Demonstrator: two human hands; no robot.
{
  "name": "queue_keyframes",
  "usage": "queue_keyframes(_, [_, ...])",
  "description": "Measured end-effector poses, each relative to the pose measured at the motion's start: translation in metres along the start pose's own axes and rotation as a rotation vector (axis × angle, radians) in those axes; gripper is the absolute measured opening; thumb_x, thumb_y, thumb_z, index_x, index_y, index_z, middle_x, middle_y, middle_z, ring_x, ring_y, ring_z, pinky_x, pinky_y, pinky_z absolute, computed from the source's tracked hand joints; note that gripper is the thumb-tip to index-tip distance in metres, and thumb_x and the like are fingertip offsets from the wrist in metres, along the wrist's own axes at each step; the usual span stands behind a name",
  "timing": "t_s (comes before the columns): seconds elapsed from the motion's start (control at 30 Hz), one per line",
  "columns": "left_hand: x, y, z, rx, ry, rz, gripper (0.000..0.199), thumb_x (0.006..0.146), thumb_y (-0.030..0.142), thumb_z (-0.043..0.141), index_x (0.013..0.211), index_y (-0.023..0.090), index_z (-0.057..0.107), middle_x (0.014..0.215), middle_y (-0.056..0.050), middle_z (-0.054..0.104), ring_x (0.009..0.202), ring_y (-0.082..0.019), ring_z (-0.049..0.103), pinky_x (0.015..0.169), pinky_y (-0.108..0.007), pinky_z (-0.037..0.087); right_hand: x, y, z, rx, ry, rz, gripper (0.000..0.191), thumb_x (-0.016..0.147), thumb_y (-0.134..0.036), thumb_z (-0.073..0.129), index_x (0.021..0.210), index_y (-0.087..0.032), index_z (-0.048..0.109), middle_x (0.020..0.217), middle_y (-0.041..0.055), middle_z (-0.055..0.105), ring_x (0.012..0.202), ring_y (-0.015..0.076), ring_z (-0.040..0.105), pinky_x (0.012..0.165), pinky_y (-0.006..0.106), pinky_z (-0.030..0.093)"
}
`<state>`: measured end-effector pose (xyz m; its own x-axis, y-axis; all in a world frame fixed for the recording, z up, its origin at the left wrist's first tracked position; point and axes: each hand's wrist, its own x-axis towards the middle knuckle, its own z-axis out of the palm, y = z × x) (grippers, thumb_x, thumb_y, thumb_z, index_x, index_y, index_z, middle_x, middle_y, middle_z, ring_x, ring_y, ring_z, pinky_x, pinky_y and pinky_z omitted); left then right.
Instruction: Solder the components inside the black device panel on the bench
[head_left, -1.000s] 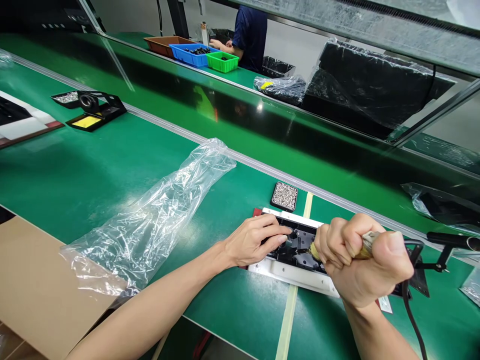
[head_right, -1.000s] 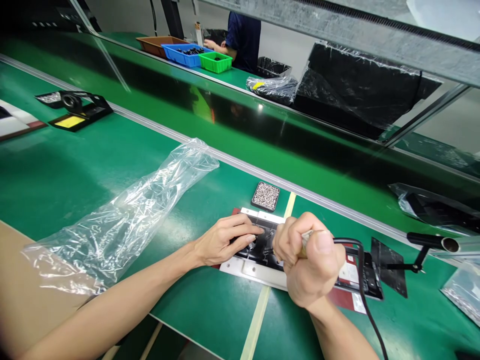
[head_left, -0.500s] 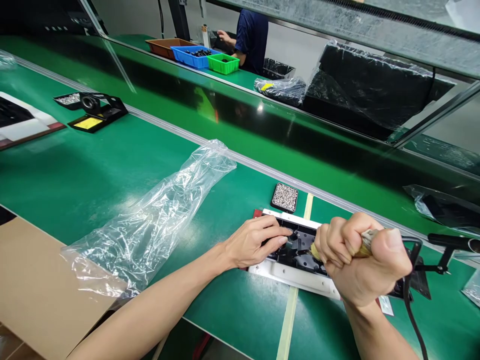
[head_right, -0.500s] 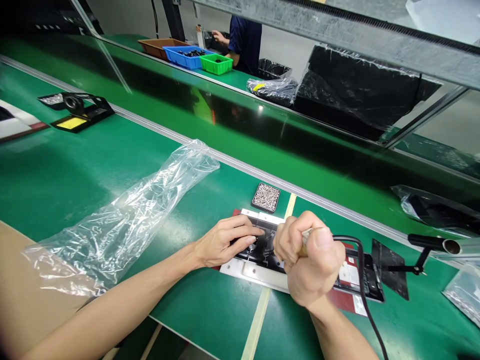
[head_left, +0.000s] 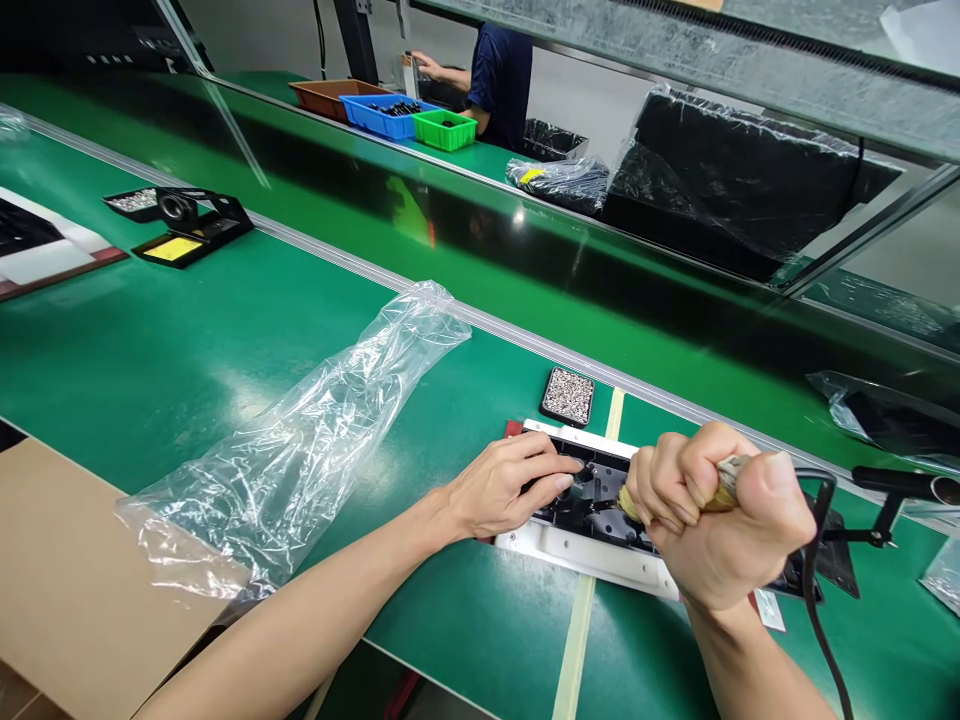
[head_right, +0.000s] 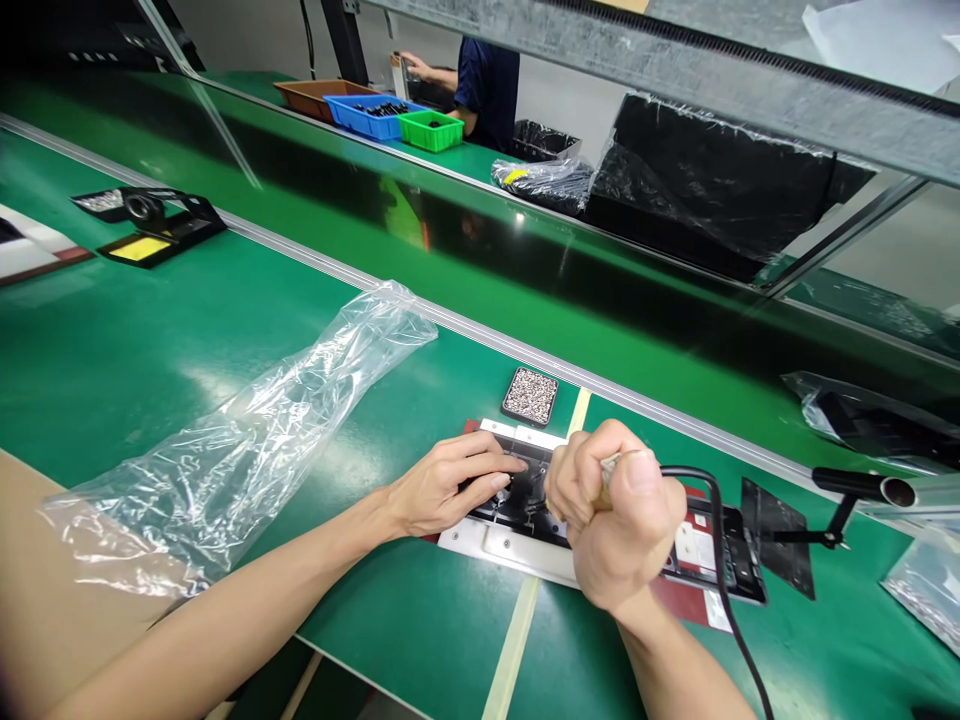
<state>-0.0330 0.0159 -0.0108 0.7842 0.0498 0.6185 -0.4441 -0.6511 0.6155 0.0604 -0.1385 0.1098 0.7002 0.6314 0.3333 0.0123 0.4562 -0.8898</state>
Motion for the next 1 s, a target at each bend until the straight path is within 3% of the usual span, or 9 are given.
queue_keyframes(0.4, [0.0,0.0,0.0,0.007,-0.011,-0.007,0.035,0.113,0.03,0.048,0.129,0.012,0.072,0.1,-0.011,0.07,0.091,-0.02,0.068,0.081,-0.033,0.059,0.001,-0.001,-0.002,-0.018,-0.031,0.007,0.057,0.093,-0.059,0.067,0.055,-0.021,0.046,0.041,-0.0052,0.032,0.037,0.0102,0.026,0.034,0.023,0.03])
queue_keyframes(0.77, [0.0,0.001,0.001,-0.027,0.012,-0.014,0.034,0.113,0.028,0.05,0.129,0.01,0.072,0.099,-0.011,0.07,0.089,-0.019,0.067,0.078,-0.033,0.057,-0.002,-0.003,-0.001,-0.004,0.056,0.041,0.055,0.09,-0.057,0.068,0.054,-0.021,0.047,0.043,-0.0048,0.033,0.038,0.0105,0.028,0.036,0.023,0.03])
queue_keyframes(0.87, [-0.001,0.0,0.001,-0.031,0.008,-0.013,0.033,0.112,0.028,0.05,0.13,0.01,0.072,0.1,-0.011,0.069,0.089,-0.019,0.067,0.079,-0.033,0.057,-0.001,-0.005,-0.004,-0.015,0.011,0.051,0.054,0.092,-0.056,0.068,0.057,-0.02,0.048,0.045,-0.0046,0.035,0.04,0.0105,0.03,0.038,0.022,0.031])
queue_keyframes(1.0, [-0.004,-0.001,0.002,-0.034,0.004,-0.011,0.033,0.112,0.026,0.051,0.131,0.009,0.072,0.101,-0.011,0.069,0.09,-0.019,0.067,0.079,-0.034,0.055,0.002,-0.006,-0.011,-0.001,-0.156,0.089,0.055,0.095,-0.058,0.065,0.059,-0.02,0.048,0.047,-0.0045,0.038,0.04,0.0096,0.031,0.04,0.023,0.034])
